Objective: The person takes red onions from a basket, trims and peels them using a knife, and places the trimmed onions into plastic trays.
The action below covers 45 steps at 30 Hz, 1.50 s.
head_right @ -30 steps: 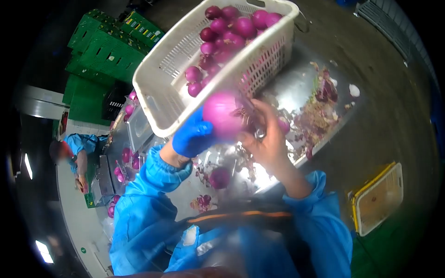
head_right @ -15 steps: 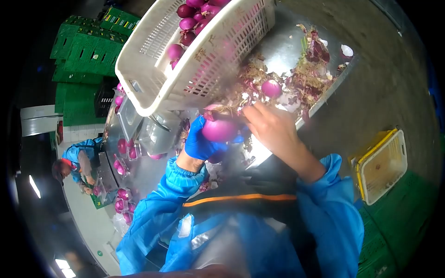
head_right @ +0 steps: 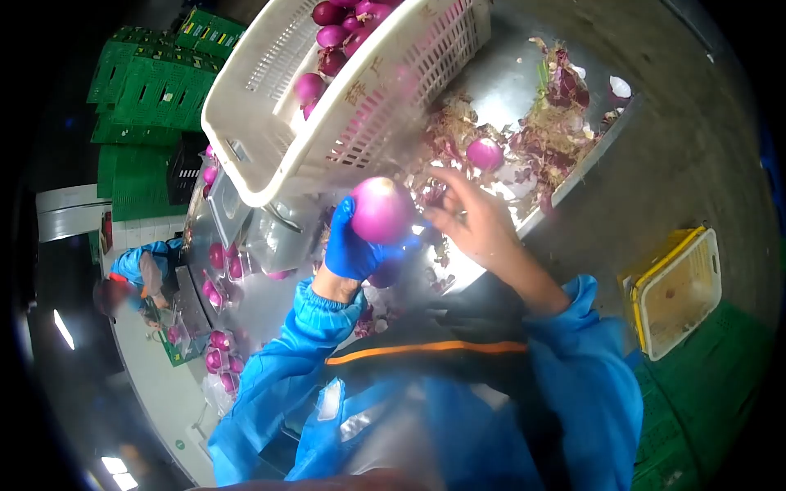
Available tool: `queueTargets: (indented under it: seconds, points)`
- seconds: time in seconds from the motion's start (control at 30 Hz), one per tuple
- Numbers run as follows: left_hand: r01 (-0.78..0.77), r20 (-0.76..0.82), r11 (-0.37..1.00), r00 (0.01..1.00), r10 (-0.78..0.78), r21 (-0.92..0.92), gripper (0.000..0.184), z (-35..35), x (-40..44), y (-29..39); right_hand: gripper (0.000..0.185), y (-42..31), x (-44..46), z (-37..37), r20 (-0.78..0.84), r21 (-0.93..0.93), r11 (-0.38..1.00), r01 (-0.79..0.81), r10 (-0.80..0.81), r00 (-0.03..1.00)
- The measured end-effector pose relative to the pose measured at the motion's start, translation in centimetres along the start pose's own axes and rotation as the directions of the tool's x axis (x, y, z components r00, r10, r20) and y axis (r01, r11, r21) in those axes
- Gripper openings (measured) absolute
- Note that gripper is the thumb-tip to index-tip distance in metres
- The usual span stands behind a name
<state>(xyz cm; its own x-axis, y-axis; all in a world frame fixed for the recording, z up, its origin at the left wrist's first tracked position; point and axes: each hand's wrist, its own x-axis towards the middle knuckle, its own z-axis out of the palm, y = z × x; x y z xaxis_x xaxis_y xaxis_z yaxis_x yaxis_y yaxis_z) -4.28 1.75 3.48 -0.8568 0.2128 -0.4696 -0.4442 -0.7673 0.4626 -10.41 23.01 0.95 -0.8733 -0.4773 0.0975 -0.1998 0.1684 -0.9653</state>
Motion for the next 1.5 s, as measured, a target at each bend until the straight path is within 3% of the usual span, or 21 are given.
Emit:
queueTargets:
  seconds: [0.03, 0.07, 0.1, 0.17, 0.27, 0.33, 0.4, 0.43, 0.5, 0.53, 0.57, 0.6, 0.67, 0.7, 0.77, 0.9, 1.0, 1.03, 1.13, 1.17, 1.5]
  points:
    - [-0.163, 0.046, 0.932, 0.987, 0.156, 0.325, 0.06, 0.0, 0.0, 0.1, 0.043, -0.7, 0.0, 0.5, -0.029, 0.01, 0.999, 0.034, -0.033, 0.999]
    - [-0.297, 0.09, 0.736, 0.947, 0.308, 0.608, 0.052, 0.1, 0.0, 0.2, 0.04, -1.0, 0.2, 0.8, -0.061, 0.018, 0.997, 0.075, -0.073, 0.995]
    - [-0.415, 0.366, 0.009, 0.812, 0.455, 0.91, 0.044, 0.2, 0.2, 0.3, 0.038, -0.9, 0.3, 0.9, -0.069, -0.126, 0.98, 0.155, -0.164, 0.984]
    - [-0.284, 0.644, -0.674, 0.67, 0.37, 0.682, 0.025, 2.4, 0.2, 0.9, 0.034, -0.5, 0.7, 1.0, -0.04, -0.399, 0.866, 0.3, -0.344, 0.938]
    - [-0.312, 0.617, -0.671, 0.737, 0.276, 0.673, 0.028, 0.7, -0.5, 0.8, 0.031, -1.1, 1.2, 1.1, 0.047, -0.485, 0.775, 0.405, -0.439, 0.897]
    - [-0.322, 0.485, -0.451, 0.817, 0.313, 0.832, 0.032, 0.3, -0.6, 0.3, 0.031, -0.6, 1.6, 1.2, 0.066, -0.508, 0.751, 0.421, -0.453, 0.889]
    - [-0.331, 0.571, -0.64, 0.795, 0.207, 0.694, 0.038, -0.9, -0.2, 0.7, 0.031, -0.2, 2.2, 1.1, 0.092, -0.519, 0.746, 0.416, -0.435, 0.896]
    - [-0.371, 0.61, -0.62, 0.76, 0.225, 0.691, 0.042, -1.9, 0.0, 0.4, 0.032, 0.8, 2.2, 1.3, 0.092, -0.538, 0.781, 0.317, -0.319, 0.943]
    - [-0.446, 0.682, -0.585, 0.679, 0.271, 0.677, 0.05, -3.5, 0.4, 0.0, 0.037, 1.4, 2.1, 1.1, -0.004, -0.313, 0.932, 0.181, -0.192, 0.981]
    - [-0.511, 0.502, -0.069, 0.796, 0.338, 0.857, 0.055, -3.5, 0.6, 0.1, 0.04, 1.4, 2.2, 1.2, -0.034, -0.187, 0.976, 0.113, -0.121, 0.992]
    - [-0.413, 0.313, 0.473, 0.908, 0.279, 0.778, 0.062, -3.4, 0.4, 0.1, 0.045, 1.3, 1.9, 1.4, -0.006, -0.11, 0.986, 0.123, -0.125, 0.992]
    - [-0.184, 0.181, 0.869, 0.977, 0.112, 0.46, 0.07, -2.8, 0.4, 0.1, 0.051, 1.2, 1.6, 1.7, 0.017, -0.036, 0.991, 0.13, -0.129, 0.991]
    - [-0.042, 0.152, 0.975, 0.988, 0.008, 0.219, 0.084, -1.8, 0.8, 0.0, 0.064, 1.0, 1.5, 1.7, 0.05, 0.102, 0.984, 0.144, -0.15, 0.987]
    - [-0.186, 0.174, 0.89, 0.977, 0.123, 0.417, 0.089, -1.5, 0.8, -0.2, 0.062, 1.4, 1.4, 1.8, 0.077, 0.345, 0.937, -0.055, 0.03, 0.997]
    - [-0.299, 0.179, 0.44, 0.939, 0.294, 0.847, 0.108, -1.9, 0.4, -0.6, 0.058, 3.0, 1.0, 2.1, 0.201, 0.578, 0.748, -0.326, 0.257, 0.945]
    - [-0.484, 0.239, 0.511, 0.848, 0.473, 0.71, 0.104, -2.1, 1.9, -1.8, 0.051, 3.1, -0.3, 3.9, 0.375, 0.727, 0.405, -0.555, 0.442, 0.815]
    - [-0.379, 0.123, 0.517, 0.878, 0.462, 0.768, 0.098, -2.9, 1.2, -1.7, 0.042, 3.0, 0.1, 3.5, 0.108, 0.258, 0.932, -0.253, 0.232, 0.967]
    - [-0.358, 0.11, 0.524, 0.889, 0.445, 0.773, 0.096, -2.9, 0.9, -1.6, 0.025, 2.4, 0.1, 3.3, -0.126, -0.081, 0.994, 0.072, -0.082, 0.989]
    - [-0.316, 0.091, 0.546, 0.913, 0.399, 0.776, 0.09, -1.9, 0.2, -1.0, 0.026, -0.3, 0.0, 1.0, 0.044, -0.517, 0.8, 0.304, -0.33, 0.943]
    - [-0.309, 0.09, 0.555, 0.918, 0.386, 0.772, 0.088, -1.3, -0.2, -0.9, 0.037, -0.8, 0.0, 0.8, 0.074, -0.528, 0.779, 0.338, -0.355, 0.932]
    - [-0.234, 0.105, 0.539, 0.96, 0.259, 0.809, 0.079, -0.9, -1.2, -0.6, 0.039, 1.1, 0.6, 0.4, 0.169, -0.62, 0.673, 0.402, -0.385, 0.907]
